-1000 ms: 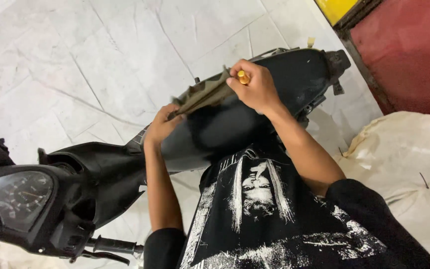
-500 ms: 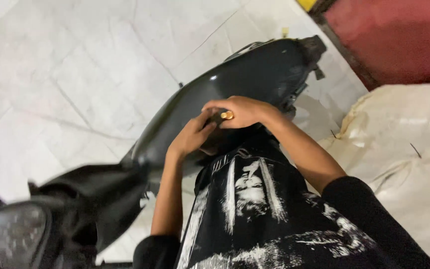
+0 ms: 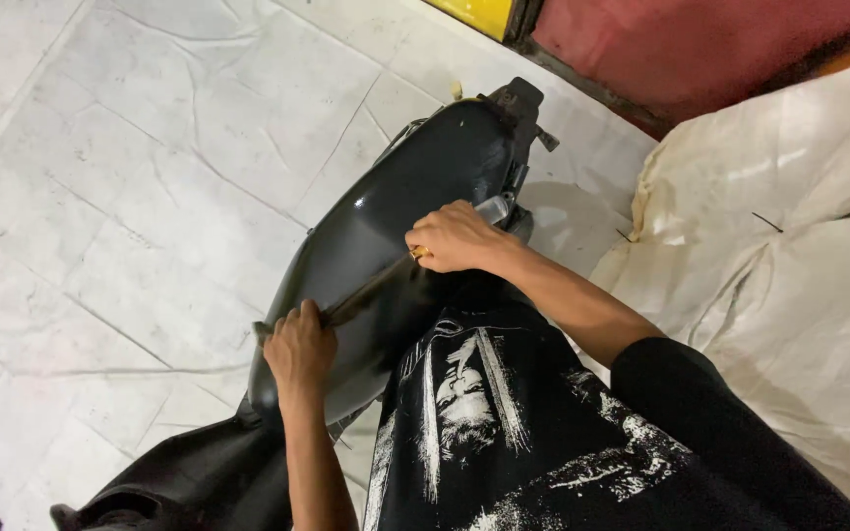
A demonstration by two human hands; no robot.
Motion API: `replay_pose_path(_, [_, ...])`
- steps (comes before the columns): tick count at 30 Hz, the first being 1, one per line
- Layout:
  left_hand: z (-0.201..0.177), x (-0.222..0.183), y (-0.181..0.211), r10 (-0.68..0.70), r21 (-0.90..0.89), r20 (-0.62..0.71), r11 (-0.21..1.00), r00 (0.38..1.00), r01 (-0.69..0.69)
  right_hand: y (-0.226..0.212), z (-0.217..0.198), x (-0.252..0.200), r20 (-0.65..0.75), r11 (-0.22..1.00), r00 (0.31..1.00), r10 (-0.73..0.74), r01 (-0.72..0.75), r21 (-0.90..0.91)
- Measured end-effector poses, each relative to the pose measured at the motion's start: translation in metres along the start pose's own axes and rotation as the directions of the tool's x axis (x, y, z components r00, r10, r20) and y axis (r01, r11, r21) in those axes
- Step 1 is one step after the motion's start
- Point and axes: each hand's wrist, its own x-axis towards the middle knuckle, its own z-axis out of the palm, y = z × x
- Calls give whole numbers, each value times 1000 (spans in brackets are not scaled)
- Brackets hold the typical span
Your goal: The person sprays a liquid from a small bottle onto a black motorcycle fairing and wipes the surface with a cloth. The person repeatedly sprays and wipes different sections of the fairing while the camera shakes significantly.
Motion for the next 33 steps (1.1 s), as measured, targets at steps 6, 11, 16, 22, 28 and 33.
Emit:
replay_pose_path(6, [-50,-31,-13,72,-452,42,891,997,-45,-1,-17,-19,-247,999,969,10,-21,-42])
replay_pose_path(11, [-49,-58,-14,148,-740,90,672,985,-33,-37,-97,-39,-245,987,967,71,-33,156])
replay_pose_path(16, [-94,-81,7,104,-884,300,404,948,235,-42,-141,-51,-170,980,980,104,-72,187])
replay_pose_path(22, [-90,-46,4,-40,-849,127,512,991,129,-14,-140,-9,-188,996,981,-40,53,66])
replay_pose_path(28, [-23,28,18,-89,-540,-129,842,988,5,51,-11,83,-10,992,992,129,-129,11])
replay_pose_path(33, [33,71,85,-170,-517,-407,853,898,-73,57,-21,96,-1,844,898,440,-413,341])
